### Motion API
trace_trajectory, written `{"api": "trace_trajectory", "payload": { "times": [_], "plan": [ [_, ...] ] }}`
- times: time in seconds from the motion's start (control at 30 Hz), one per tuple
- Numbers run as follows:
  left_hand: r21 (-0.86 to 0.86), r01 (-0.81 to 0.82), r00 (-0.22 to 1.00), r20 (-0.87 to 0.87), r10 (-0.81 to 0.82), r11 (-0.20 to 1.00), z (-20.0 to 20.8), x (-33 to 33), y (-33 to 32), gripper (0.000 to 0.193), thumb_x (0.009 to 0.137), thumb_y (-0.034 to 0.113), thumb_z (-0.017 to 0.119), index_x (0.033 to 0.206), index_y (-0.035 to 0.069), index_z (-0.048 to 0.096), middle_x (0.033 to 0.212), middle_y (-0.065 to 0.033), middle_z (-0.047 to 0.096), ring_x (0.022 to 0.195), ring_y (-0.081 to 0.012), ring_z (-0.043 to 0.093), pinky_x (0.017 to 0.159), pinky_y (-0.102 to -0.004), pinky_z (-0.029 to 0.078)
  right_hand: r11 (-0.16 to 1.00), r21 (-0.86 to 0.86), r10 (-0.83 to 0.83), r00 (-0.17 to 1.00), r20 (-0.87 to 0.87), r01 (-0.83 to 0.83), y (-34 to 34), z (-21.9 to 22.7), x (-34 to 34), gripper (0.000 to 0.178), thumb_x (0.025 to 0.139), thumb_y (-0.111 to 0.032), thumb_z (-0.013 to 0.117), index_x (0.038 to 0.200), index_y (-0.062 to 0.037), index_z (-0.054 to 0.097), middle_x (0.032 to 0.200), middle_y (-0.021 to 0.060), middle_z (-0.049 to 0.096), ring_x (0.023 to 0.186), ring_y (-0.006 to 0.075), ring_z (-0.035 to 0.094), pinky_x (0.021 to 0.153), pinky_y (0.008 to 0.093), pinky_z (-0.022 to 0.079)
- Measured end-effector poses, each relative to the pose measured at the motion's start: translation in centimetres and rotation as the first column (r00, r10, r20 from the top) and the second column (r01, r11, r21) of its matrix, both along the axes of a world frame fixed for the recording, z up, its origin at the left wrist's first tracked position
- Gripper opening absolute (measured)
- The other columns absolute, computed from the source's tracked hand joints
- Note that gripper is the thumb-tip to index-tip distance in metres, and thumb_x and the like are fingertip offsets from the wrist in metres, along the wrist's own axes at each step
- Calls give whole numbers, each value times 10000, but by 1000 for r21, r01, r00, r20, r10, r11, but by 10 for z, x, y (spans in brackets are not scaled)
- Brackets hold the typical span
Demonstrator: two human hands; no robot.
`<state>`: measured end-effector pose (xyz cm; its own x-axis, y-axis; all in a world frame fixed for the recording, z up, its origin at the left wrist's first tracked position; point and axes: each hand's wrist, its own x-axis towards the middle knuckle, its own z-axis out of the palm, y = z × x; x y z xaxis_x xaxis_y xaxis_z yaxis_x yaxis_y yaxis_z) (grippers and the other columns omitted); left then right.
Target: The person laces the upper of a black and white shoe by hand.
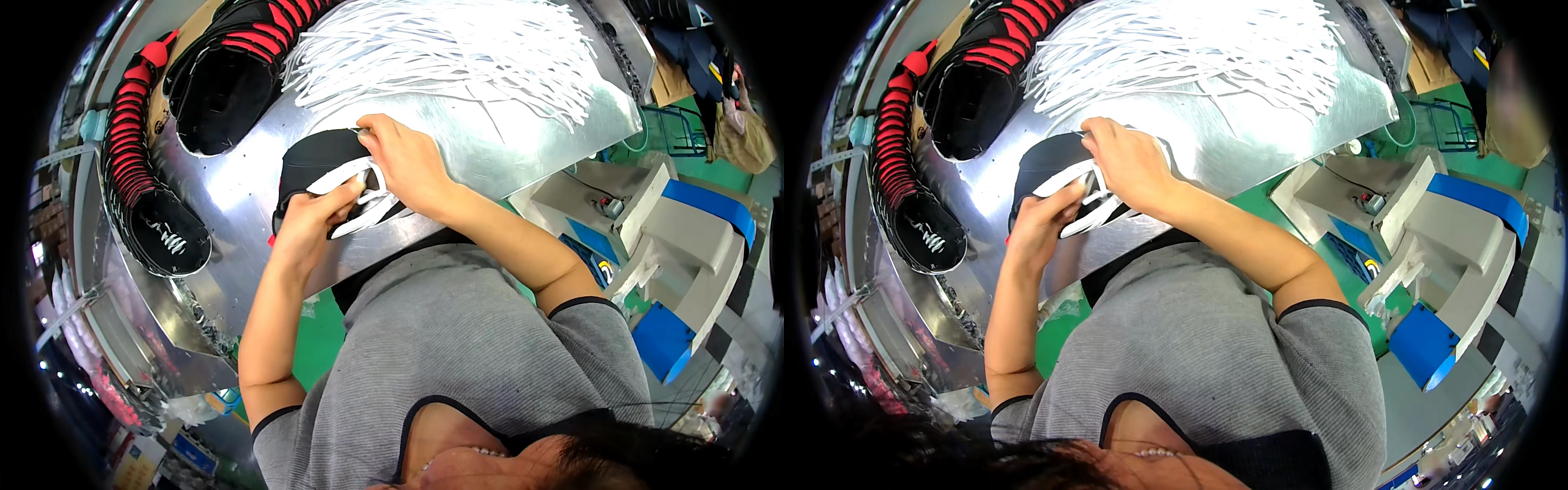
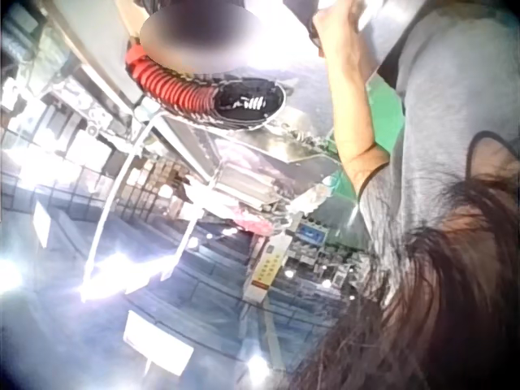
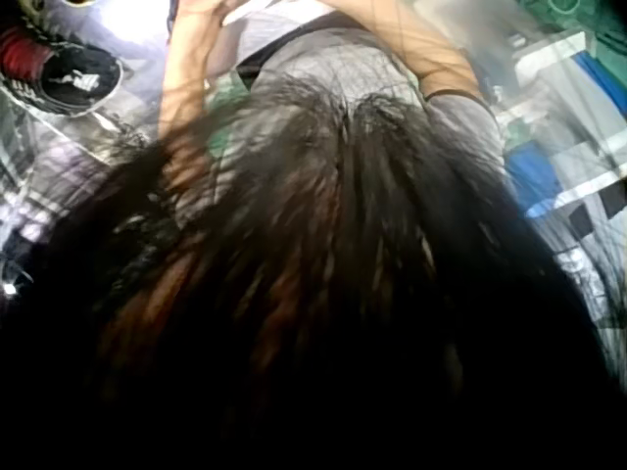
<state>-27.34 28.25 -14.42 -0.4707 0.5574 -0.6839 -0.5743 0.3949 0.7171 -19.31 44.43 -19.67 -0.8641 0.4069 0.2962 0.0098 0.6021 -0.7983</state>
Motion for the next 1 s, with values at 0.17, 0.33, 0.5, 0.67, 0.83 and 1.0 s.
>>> {"api": "trace_trajectory", "payload": {
  "times": [0.17,0.33,0.5,0.67,0.83,1.0],
  "plan": [
    [658,-320,947,196,255,681,84,13,-57,103,835,49,650,886,61,561,799,-5,481,653,-89,433,561,-221,365,993,81,-90,995,35,87,-4,-11,-5,161,955,-138,575,1084,-43,559,941,150,669,797,351,655,666,431,520],
    [137,32,597,-797,91,990,63,23,-72,137,770,-33,688,848,55,617,925,-87,584,825,-192,580,665,-280,460,996,-11,-84,996,-18,84,-3,-5,-9,165,958,-151,583,1085,-46,572,904,152,679,774,350,656,665,419,517],
    [-273,77,-105,-959,-264,959,15,56,-4,153,745,4,717,867,55,639,913,-94,608,852,-274,583,823,-364,422,945,-328,-33,996,-88,2,11,9,-1,189,964,-143,571,1114,-29,569,860,156,676,750,313,669,669,381,516],
    [-174,82,95,-979,-181,981,-10,50,-6,172,773,-5,710,915,22,619,934,-107,626,862,-276,609,796,-354,476,926,-351,149,989,4,-139,11,26,41,237,979,-117,571,1193,-15,559,901,131,699,819,191,699,706,300,526],
    [-140,60,164,-975,-148,988,-7,46,-5,174,825,30,713,971,-1,625,935,-128,662,844,-249,652,766,-326,500,932,-302,227,973,48,-203,-5,19,71,142,957,-155,579,1027,-39,534,815,150,678,714,343,662,624,426,501],
    [-162,78,255,-951,-177,984,-5,41,-4,165,829,42,718,953,-19,628,911,-118,678,837,-221,660,766,-313,499,933,-291,251,963,100,-213,-5,16,68,135,960,-150,573,1019,-37,531,799,140,669,727,340,659,638,418,502]
  ]
}}
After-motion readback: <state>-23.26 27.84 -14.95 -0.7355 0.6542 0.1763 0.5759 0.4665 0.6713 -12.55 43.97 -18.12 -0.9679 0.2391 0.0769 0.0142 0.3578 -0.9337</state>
